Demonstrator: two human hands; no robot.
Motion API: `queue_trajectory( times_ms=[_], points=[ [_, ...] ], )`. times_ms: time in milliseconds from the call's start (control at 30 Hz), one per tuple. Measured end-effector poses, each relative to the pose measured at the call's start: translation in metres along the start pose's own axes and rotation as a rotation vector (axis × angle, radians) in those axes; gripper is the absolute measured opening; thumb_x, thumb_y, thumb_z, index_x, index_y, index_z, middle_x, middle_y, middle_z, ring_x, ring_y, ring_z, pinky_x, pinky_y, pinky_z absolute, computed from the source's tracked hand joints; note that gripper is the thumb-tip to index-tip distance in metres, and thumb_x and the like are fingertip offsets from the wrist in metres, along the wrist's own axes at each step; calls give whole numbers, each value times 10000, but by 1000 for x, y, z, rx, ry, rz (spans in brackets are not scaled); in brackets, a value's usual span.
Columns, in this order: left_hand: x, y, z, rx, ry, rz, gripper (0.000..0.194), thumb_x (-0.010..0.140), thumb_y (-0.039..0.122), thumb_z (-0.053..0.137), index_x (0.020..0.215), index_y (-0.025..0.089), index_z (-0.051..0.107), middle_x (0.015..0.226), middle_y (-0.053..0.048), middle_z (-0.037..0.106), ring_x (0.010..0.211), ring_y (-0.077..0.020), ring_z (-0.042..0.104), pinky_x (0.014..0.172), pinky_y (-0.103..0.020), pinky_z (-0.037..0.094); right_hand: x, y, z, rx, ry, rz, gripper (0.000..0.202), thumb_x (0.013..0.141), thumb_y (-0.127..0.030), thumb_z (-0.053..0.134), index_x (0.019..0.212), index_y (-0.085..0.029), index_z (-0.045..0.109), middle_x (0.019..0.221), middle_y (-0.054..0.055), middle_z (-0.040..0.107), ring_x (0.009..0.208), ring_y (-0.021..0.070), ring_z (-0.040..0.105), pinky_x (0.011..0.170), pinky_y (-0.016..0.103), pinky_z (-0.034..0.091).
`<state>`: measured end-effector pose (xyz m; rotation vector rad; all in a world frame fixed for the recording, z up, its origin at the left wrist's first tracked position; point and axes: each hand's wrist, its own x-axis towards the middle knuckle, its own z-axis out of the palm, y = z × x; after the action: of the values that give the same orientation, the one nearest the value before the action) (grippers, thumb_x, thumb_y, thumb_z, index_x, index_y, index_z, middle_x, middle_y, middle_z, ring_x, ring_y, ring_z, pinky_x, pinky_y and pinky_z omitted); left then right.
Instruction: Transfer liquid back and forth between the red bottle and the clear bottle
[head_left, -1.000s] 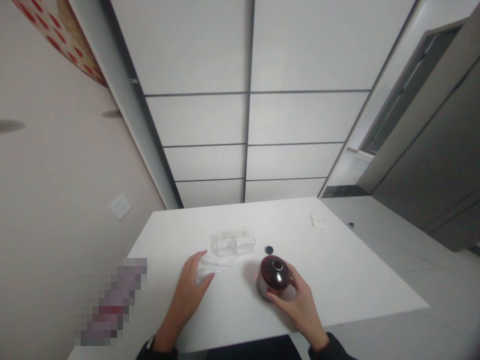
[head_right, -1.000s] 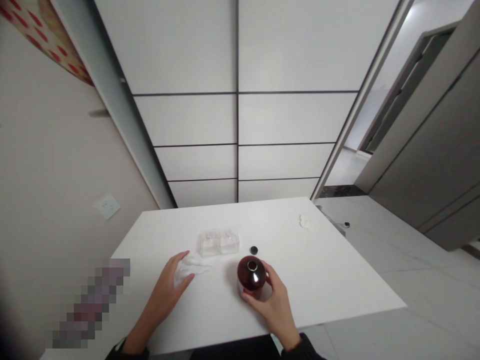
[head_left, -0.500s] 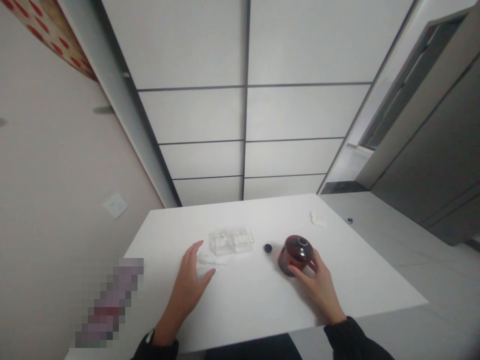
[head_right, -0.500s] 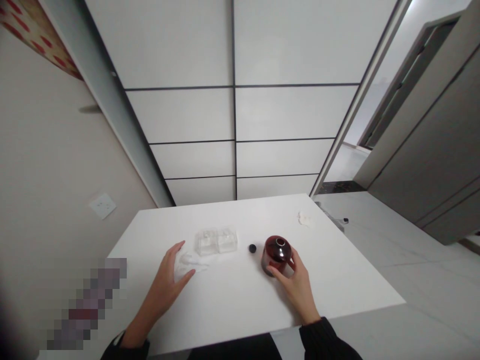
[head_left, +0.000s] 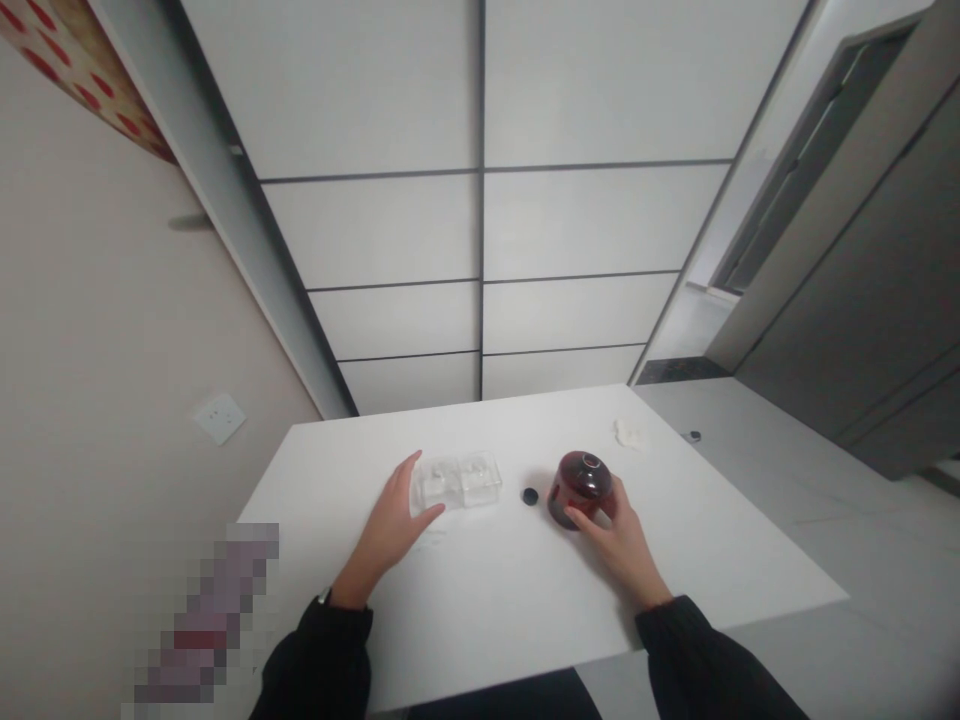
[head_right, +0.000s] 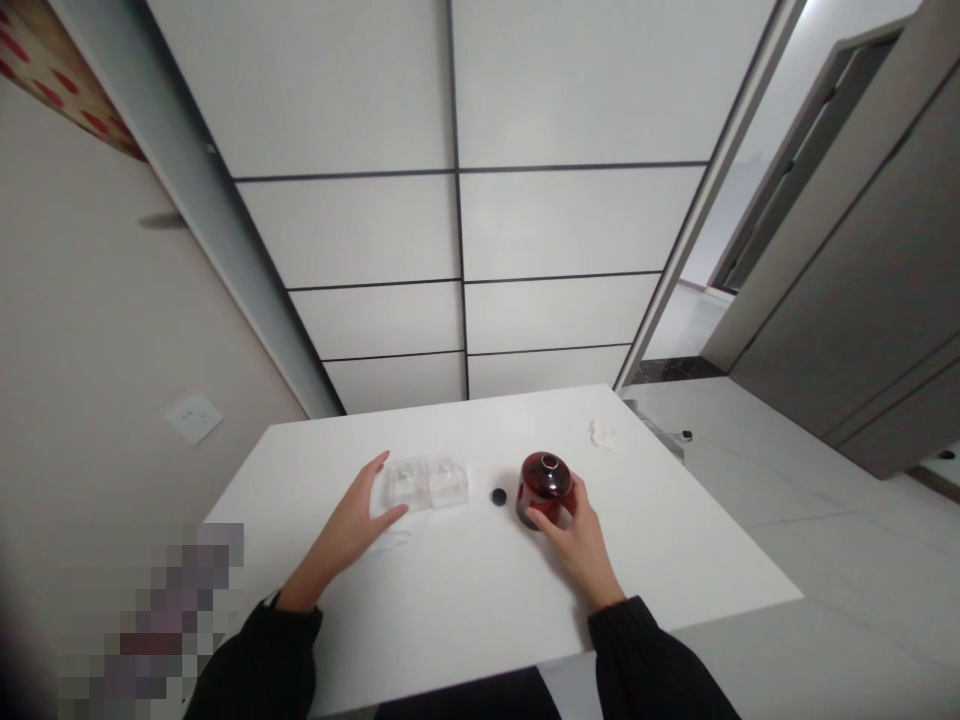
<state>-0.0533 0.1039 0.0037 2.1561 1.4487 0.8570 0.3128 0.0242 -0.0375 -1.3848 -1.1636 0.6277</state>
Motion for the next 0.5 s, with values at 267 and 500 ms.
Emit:
queue_trajectory(
  times_ms=[267,500],
  points=[
    [24,10,-7,10,2,-7,582,834,376,779,1370,206,630,1432,-123,707,1350,-347,669,1190,-519,506,-1,8,-3,54,67,-74,751,843,-628,818,1421,-217,569,1429,151,651,1284,334,657,1073,532,565],
    [-14,44,-33,19,102,-9,621,886,485,772,1432,252,591,1428,-97,695,1338,-335,666,1163,-517,533,-5,21,-23,19,305,-35,348,1058,-475,674,1213,-163,682,1174,72,698,999,220,700,884,416,617]
  ],
)
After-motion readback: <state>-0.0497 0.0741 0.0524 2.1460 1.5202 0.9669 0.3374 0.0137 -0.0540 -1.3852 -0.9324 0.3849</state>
